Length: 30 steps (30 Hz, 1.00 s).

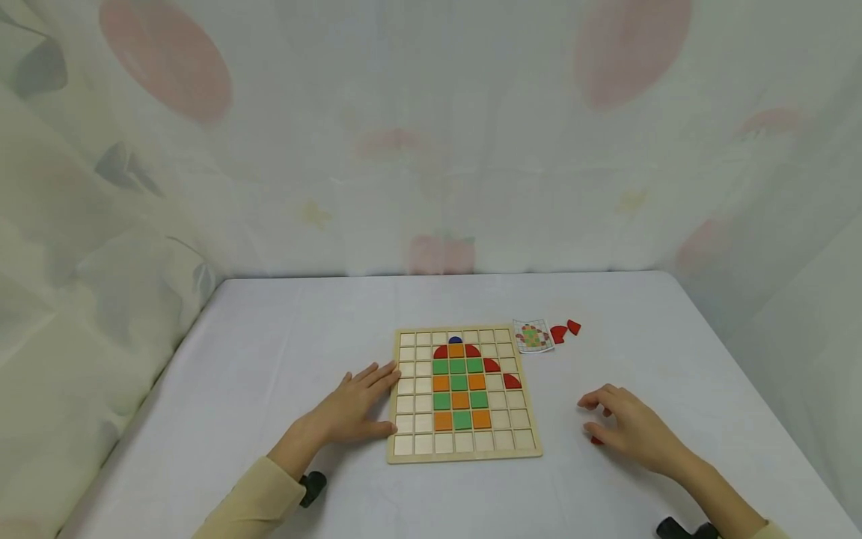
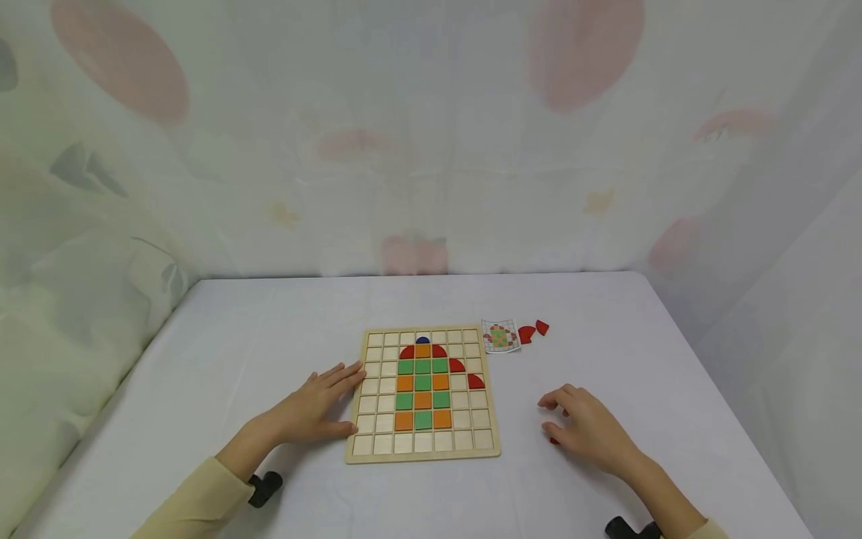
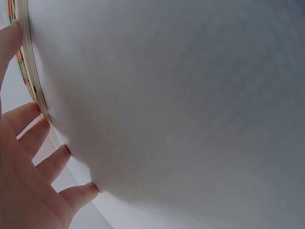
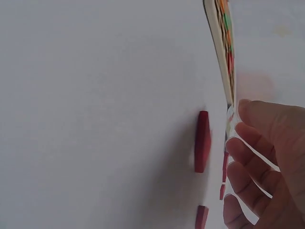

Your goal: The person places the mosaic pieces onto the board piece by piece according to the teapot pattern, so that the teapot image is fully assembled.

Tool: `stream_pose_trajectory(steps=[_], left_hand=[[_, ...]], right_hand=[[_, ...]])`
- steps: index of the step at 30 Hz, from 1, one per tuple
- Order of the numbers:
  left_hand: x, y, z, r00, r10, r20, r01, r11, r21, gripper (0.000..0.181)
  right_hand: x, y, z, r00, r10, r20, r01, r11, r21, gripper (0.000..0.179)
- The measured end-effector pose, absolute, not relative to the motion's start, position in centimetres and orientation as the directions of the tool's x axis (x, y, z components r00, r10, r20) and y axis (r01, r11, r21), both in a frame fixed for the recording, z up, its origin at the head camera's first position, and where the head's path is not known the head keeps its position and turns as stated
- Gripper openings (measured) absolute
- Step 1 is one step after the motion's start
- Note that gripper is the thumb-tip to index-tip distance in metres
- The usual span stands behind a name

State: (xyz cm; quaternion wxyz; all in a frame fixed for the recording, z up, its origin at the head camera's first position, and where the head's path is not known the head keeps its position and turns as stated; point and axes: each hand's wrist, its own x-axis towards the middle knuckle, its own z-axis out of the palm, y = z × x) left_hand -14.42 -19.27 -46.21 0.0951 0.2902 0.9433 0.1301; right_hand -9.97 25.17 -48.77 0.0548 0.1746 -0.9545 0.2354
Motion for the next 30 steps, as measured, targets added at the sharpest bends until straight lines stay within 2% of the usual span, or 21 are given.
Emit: stream_pose_trajectory(steps=[17,30], left_hand=[[-14.4,-19.3,-46.3,-0.820,0.564,-0.098,0.517,0.803,0.295,0.081],[-14.4,-19.3,-46.2,-0.815,0.572,-0.095,0.526,0.797,0.297,0.081]], right_hand=[[-8.0,26.3,-50.3,-0.921,-0.304,0.244,-0.371,0.877,-0.306,0.034],[-8.4,26.2,-50.6,-0.899,-0.318,0.299,-0.413,0.843,-0.344,0.034]])
